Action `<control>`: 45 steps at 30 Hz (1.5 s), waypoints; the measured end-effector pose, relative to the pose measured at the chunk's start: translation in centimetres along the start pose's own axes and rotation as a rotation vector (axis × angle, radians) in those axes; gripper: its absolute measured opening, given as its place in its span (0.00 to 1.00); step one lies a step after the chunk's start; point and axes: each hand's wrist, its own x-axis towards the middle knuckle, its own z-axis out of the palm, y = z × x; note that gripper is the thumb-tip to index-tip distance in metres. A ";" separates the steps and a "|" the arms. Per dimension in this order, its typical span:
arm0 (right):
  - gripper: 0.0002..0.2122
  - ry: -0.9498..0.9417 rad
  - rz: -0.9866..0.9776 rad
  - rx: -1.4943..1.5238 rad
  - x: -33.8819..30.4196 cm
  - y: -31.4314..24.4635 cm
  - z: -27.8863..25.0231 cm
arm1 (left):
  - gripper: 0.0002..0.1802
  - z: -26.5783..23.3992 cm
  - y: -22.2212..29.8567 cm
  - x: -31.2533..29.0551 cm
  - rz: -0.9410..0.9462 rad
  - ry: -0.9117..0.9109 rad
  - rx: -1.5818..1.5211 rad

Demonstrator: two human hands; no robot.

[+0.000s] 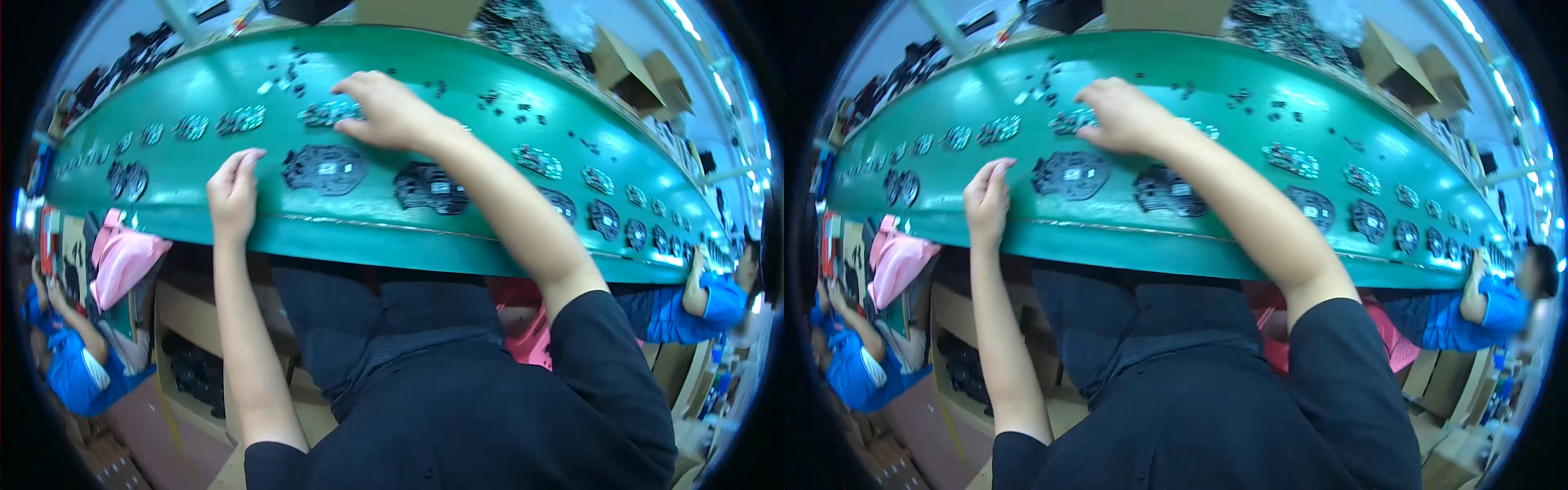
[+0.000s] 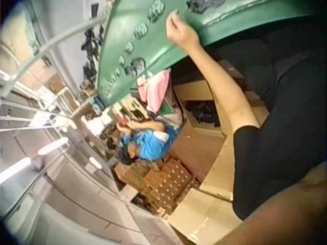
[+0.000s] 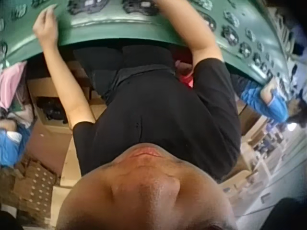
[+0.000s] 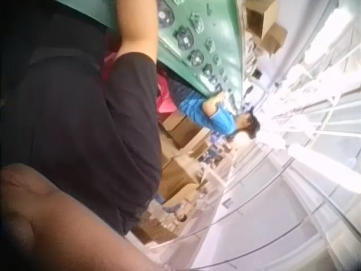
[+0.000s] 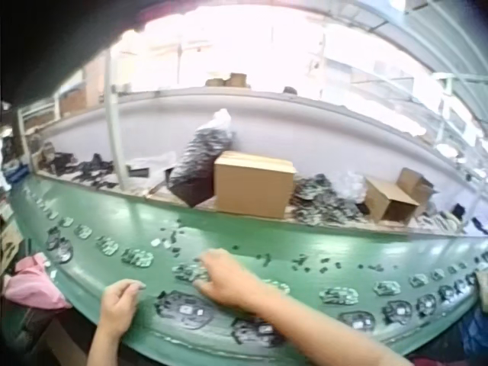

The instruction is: Assembling computer mouse components by fitting internal parts into the base shell on a conveyor belt

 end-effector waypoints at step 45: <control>0.27 -0.393 0.790 0.112 -9.5 12.9 -14.6 | 0.11 -0.9 -0.4 0.3 -0.033 -0.010 -0.052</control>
